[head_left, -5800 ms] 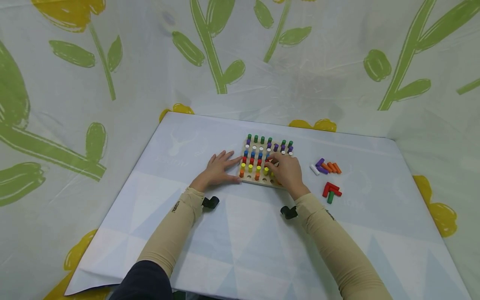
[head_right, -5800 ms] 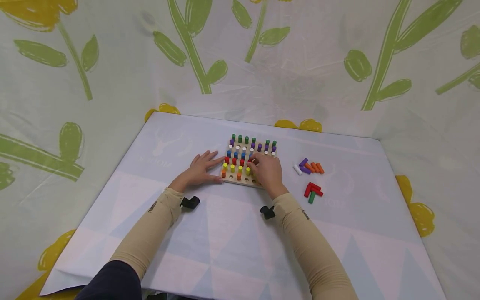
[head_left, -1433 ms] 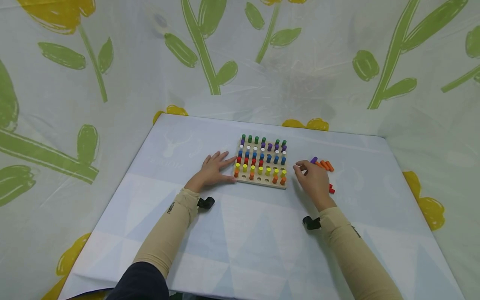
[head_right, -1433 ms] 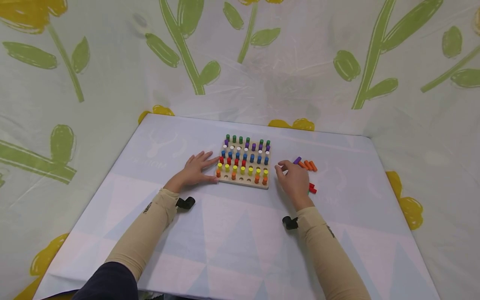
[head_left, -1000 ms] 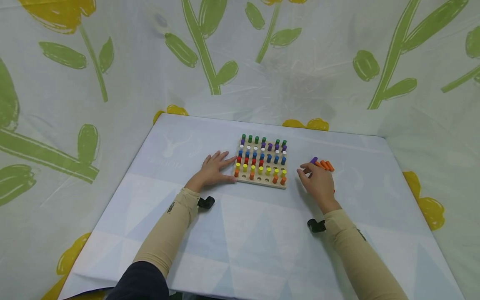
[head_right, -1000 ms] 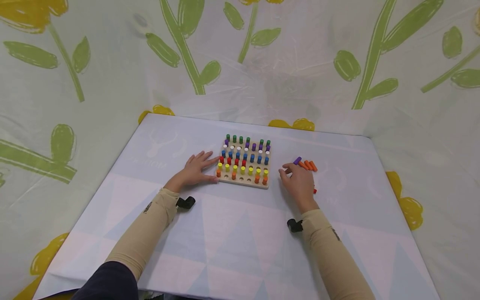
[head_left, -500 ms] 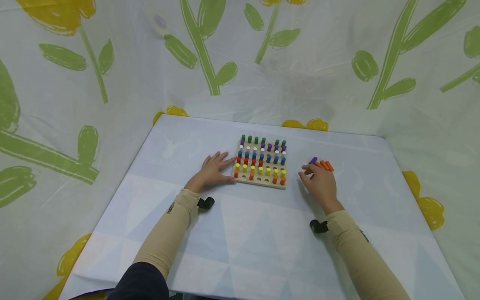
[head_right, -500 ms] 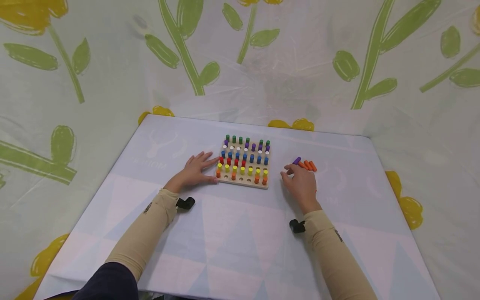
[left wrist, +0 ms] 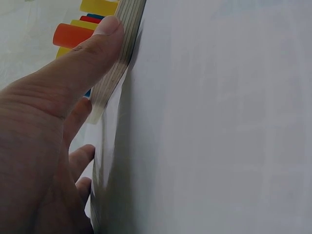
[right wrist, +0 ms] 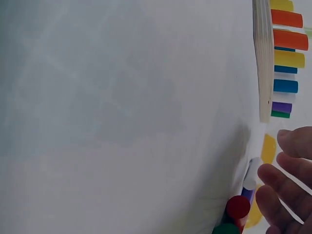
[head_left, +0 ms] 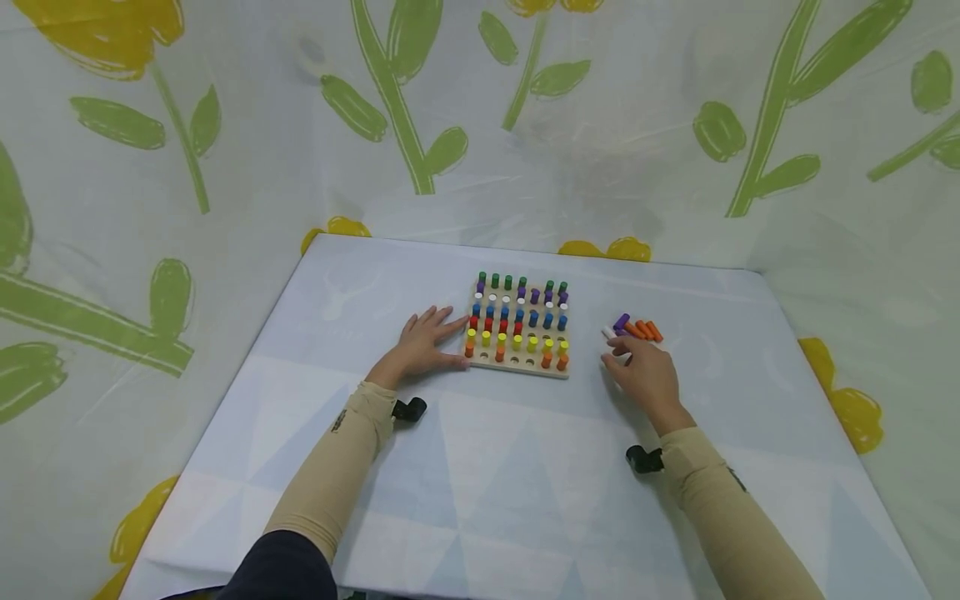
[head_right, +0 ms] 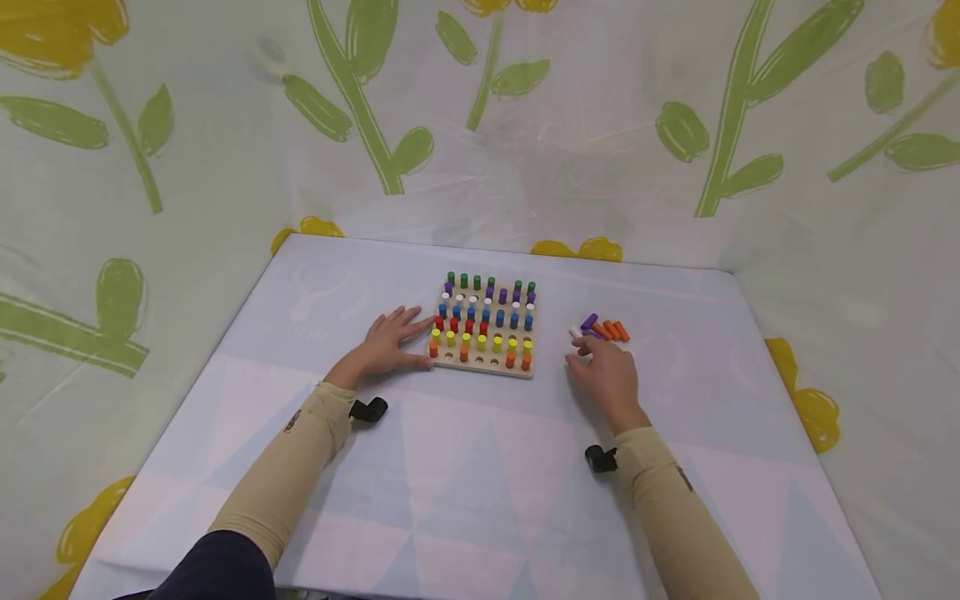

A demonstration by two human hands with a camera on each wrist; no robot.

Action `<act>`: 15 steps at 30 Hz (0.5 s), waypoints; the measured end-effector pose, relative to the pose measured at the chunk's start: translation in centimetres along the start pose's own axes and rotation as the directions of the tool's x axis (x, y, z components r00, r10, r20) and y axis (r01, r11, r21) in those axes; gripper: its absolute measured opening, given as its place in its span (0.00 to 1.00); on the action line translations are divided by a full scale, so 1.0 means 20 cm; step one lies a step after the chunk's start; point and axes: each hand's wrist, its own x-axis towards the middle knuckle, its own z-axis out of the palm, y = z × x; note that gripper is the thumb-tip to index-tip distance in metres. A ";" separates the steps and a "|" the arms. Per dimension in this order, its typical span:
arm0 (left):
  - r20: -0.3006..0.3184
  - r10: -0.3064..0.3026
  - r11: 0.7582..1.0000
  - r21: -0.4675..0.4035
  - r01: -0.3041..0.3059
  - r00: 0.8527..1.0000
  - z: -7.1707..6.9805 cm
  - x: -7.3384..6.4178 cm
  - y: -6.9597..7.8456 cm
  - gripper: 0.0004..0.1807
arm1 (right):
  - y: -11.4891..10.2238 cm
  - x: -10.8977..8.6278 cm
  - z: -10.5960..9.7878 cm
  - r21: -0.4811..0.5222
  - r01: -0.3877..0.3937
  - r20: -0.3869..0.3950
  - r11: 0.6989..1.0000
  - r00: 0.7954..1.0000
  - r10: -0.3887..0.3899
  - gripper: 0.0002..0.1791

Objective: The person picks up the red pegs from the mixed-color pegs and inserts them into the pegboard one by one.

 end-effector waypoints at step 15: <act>-0.002 0.012 1.000 -0.008 -0.012 1.000 0.00 0.00 -0.01 0.51 | 0.05 -0.03 -0.03 -0.010 0.001 0.006 1.000 1.000 -0.001 0.19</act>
